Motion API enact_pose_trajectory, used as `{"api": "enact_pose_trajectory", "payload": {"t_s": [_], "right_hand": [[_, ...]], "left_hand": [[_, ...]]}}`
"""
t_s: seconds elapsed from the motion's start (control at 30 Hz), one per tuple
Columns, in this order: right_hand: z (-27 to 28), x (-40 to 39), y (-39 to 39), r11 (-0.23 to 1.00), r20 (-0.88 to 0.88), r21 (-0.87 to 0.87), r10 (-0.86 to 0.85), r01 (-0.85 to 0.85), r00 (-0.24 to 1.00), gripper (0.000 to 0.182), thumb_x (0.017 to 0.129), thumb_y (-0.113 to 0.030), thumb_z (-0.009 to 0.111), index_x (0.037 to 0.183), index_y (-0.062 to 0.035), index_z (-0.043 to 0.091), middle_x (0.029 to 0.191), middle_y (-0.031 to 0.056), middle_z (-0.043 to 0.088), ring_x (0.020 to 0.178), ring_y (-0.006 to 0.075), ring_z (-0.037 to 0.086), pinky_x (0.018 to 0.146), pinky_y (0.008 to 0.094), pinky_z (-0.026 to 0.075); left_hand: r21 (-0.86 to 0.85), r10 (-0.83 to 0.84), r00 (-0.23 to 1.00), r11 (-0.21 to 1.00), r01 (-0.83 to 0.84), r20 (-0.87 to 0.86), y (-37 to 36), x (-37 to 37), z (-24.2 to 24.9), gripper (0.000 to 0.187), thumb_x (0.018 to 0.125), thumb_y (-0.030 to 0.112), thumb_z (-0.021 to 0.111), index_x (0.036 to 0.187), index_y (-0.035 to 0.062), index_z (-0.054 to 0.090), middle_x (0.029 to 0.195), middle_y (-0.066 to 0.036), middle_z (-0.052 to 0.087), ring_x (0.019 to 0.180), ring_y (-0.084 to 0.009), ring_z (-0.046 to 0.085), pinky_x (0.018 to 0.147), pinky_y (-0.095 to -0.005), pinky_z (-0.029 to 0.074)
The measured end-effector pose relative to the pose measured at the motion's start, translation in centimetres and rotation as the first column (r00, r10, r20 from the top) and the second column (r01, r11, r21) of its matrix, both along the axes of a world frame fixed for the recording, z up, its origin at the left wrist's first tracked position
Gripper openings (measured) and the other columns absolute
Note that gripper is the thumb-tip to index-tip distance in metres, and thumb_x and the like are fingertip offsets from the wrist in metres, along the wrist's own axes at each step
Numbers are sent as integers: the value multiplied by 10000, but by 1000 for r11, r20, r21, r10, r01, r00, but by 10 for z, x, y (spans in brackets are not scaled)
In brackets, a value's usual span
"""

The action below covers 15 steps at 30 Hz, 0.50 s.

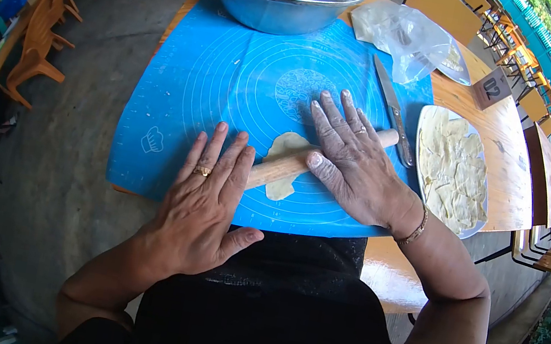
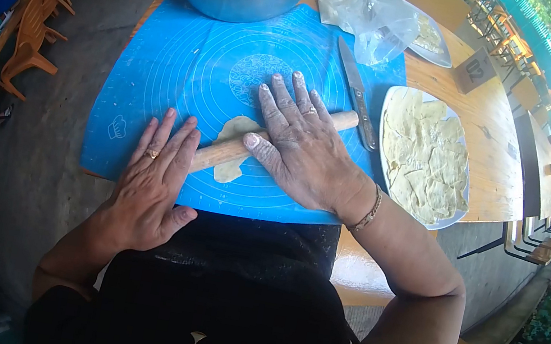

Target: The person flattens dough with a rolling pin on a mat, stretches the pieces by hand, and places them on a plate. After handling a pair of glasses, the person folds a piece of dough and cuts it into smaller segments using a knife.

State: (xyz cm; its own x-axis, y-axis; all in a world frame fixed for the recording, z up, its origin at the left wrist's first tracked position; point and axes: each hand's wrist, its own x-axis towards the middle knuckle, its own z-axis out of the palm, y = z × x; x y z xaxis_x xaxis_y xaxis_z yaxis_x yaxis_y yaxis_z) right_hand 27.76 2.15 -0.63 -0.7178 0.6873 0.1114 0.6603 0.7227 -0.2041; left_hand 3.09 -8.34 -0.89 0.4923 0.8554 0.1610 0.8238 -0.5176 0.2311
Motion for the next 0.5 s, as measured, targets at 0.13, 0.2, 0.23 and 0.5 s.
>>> {"api": "enact_pose_trajectory", "payload": {"t_s": [0.13, 0.2, 0.23, 0.5], "right_hand": [[4, -11, 14, 1000, 6, -19, -14, 15, 1000, 789, 1021, -592, 217, 1521, 16, 270, 1582, 262, 215, 1487, 443, 94, 1213, 538, 105], [6, -18, 19, 999, 13, -34, -30, 30, 999, 797, 1016, -605, 193, 1529, 2, 261, 1589, 258, 199, 1490, 438, 80, 1215, 538, 94], [6, -21, 22, 998, 20, -47, -43, 43, 999, 805, 1011, -617, 170, 1536, -12, 251, 1595, 253, 184, 1493, 433, 66, 1216, 538, 83], [-5, -52, 56, 990, 60, -58, -123, 126, 991, 838, 989, -653, 105, 1556, -45, 213, 1601, 251, 166, 1497, 421, 59, 1216, 539, 85]], "left_hand": [[25, 55, 998, 998, -54, -23, 5, 1, 0, 989, 950, 687, 275, 1422, -182, 304, 1537, -351, 226, 1476, -491, 99, 1175, -623, 42], [31, 91, 993, 996, -89, -71, 9, -1, -1, 989, 952, 685, 268, 1425, -183, 298, 1547, -348, 201, 1480, -487, 76, 1165, -642, 19], [42, 130, 984, 991, -126, -119, 11, -3, -2, 989, 954, 684, 260, 1428, -184, 292, 1557, -346, 176, 1485, -482, 53, 1155, -660, -3], [77, 297, 949, 954, -290, -107, 42, -21, -9, 843, 1000, 569, 331, 1525, -71, 170, 1584, -316, 141, 1486, -486, 0, 1129, -677, -73]]}}
